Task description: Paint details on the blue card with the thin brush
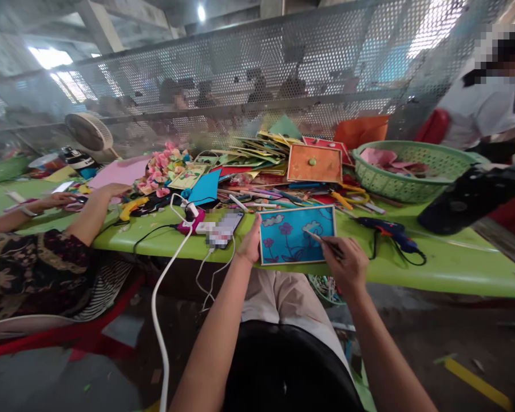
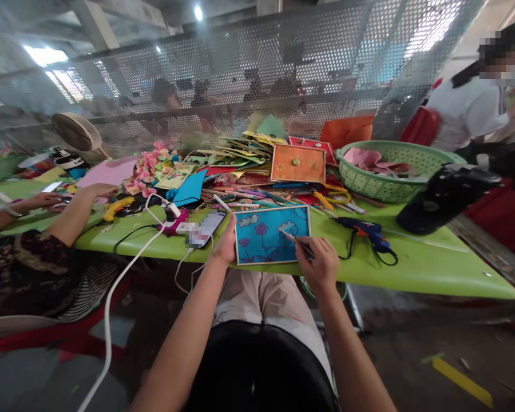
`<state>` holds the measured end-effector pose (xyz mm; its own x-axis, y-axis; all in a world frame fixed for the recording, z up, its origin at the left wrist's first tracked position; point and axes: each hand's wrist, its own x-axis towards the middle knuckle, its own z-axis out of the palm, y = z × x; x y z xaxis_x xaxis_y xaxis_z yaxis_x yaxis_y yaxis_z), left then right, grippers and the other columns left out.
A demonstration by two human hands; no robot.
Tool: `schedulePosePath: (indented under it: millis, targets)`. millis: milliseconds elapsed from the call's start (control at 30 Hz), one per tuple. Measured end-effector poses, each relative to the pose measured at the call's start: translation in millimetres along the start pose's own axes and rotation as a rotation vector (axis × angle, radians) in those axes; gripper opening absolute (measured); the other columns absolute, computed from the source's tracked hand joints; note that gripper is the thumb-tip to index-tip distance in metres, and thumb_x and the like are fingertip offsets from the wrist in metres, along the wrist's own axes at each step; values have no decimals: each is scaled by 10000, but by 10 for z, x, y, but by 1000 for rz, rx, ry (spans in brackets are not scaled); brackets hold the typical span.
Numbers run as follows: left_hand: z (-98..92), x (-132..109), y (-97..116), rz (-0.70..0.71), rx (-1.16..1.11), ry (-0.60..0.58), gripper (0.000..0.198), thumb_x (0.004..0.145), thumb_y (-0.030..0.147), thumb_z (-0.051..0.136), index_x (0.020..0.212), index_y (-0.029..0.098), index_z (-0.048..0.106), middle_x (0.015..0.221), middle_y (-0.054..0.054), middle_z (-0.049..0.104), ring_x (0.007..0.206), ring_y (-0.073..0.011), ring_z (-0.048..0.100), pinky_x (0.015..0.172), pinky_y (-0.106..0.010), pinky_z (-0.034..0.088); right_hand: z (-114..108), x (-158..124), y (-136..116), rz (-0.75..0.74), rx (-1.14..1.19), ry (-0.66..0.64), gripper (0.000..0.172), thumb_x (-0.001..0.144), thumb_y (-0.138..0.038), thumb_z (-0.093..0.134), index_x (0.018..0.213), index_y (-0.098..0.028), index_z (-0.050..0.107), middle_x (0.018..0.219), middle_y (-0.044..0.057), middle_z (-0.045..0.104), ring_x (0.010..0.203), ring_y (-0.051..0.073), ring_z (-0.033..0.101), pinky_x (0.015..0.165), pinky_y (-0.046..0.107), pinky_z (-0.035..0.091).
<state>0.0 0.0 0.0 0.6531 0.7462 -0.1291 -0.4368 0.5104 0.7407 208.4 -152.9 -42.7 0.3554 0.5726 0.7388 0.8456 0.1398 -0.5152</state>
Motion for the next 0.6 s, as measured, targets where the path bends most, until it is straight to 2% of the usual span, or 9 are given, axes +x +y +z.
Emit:
schedulePosePath:
  millis: [200, 400, 600]
  targets:
    - [5, -4, -1, 16, 36, -20, 690, 1073, 673, 606, 1637, 275, 611, 1436, -113, 790, 1412, -391, 708, 1237, -605, 553, 1, -9, -3, -22, 7, -7, 159, 1002, -382, 686, 958, -274, 793, 887, 48, 833, 760, 239, 704, 749, 400, 528]
    - [-4, 5, -14, 9, 14, -47, 691, 1076, 679, 597, 1640, 280, 608, 1435, -108, 791, 1391, -395, 723, 1232, -622, 554, 12, -8, -21, 51, -49, 116, 173, 1014, -378, 666, 956, -266, 783, 844, 50, 805, 779, 248, 703, 755, 399, 517]
    - [-40, 15, -28, -1, 3, -17, 686, 1078, 673, 604, 1653, 299, 595, 1420, -89, 799, 1381, -387, 730, 1223, -586, 567, 9, -20, -15, -14, -21, 81, 138, 1015, -339, 688, 965, -260, 790, 834, 34, 801, 747, 227, 688, 740, 376, 507]
